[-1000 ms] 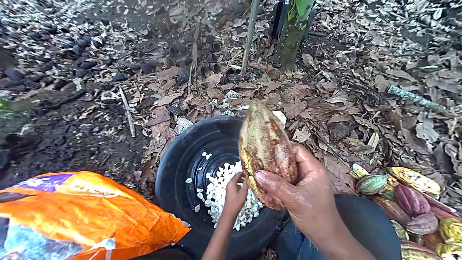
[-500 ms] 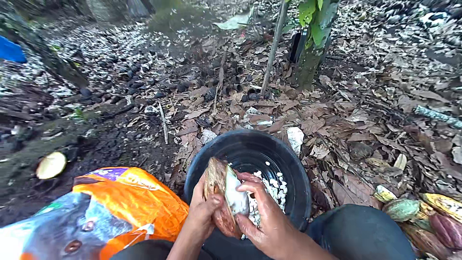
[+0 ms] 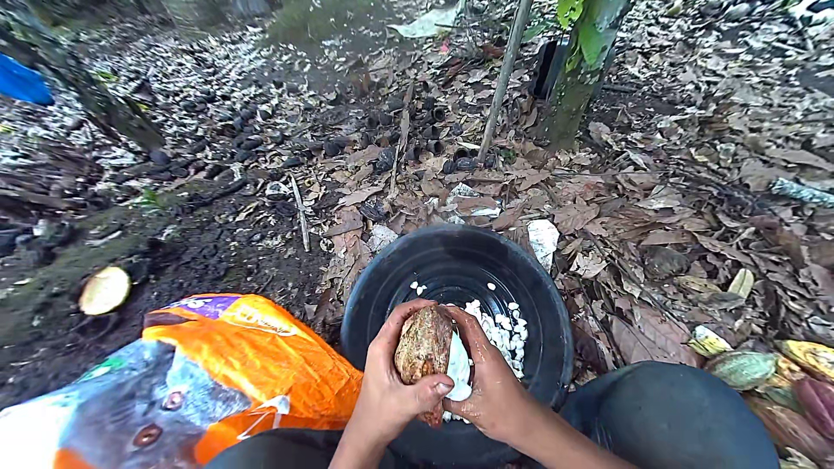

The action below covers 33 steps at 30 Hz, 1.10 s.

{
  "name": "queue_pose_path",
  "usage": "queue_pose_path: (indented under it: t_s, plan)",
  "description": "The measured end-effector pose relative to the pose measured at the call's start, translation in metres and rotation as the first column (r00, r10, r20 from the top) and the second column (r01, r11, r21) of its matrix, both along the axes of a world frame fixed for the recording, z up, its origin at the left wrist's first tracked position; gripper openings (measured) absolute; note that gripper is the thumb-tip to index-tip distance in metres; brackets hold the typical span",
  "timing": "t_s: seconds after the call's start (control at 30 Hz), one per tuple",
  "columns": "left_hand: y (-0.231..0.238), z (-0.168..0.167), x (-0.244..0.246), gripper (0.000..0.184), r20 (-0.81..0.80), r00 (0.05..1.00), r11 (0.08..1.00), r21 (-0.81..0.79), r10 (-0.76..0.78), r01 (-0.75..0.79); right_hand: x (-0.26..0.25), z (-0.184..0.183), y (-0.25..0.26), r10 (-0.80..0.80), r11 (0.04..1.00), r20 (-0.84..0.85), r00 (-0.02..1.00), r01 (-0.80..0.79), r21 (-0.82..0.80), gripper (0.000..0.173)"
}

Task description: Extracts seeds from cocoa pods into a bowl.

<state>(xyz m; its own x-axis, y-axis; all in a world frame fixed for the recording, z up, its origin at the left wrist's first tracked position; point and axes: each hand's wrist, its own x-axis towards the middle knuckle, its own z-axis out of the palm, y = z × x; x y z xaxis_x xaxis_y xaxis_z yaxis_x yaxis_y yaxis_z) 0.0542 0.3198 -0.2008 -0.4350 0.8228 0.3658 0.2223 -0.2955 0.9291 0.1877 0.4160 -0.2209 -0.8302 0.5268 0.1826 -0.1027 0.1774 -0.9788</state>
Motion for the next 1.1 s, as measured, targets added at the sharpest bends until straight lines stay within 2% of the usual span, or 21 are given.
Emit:
queue_pose_path:
  t_s: [0.07, 0.13, 0.33, 0.43, 0.57, 0.8, 1.1]
  plan:
    - [0.001, 0.002, 0.005, 0.093, -0.109, 0.993, 0.998, -0.039, 0.051, -0.055, -0.001, -0.004, -0.001, -0.052, 0.997, -0.021, 0.998, 0.053, 0.063, 0.096]
    - [0.003, 0.004, 0.01, 0.1, -0.201, 0.975, 0.989, -0.098, 0.091, -0.112, -0.001, -0.007, -0.003, -0.084, 0.995, -0.011, 0.996, 0.085, 0.052, 0.095]
    - [0.01, -0.002, 0.02, 0.089, -0.222, 0.963, 0.972, -0.144, 0.151, -0.186, -0.001, -0.014, -0.003, -0.156, 0.987, -0.073, 0.985, 0.159, 0.037, 0.084]
    - [0.013, -0.003, 0.027, 0.086, -0.255, 0.939, 0.953, -0.14, 0.229, -0.27, -0.004, -0.018, -0.001, -0.19, 0.979, -0.109, 0.976, 0.197, 0.055, 0.073]
    - [0.015, -0.006, 0.033, 0.085, -0.292, 0.888, 0.914, -0.088, 0.356, -0.395, -0.008, -0.02, 0.004, -0.182, 0.976, -0.101, 0.978, 0.192, 0.098, 0.067]
    - [0.02, -0.007, 0.042, 0.085, -0.266, 0.84, 0.856, -0.088, 0.472, -0.509, -0.013, -0.021, 0.008, -0.192, 0.969, -0.106, 0.976, 0.206, 0.138, 0.059]
    - [0.027, 0.006, 0.045, 0.082, -0.125, 0.843, 0.841, -0.086, 0.523, -0.535, -0.015, -0.013, 0.009, -0.294, 0.943, -0.1, 0.95, 0.306, 0.131, 0.041]
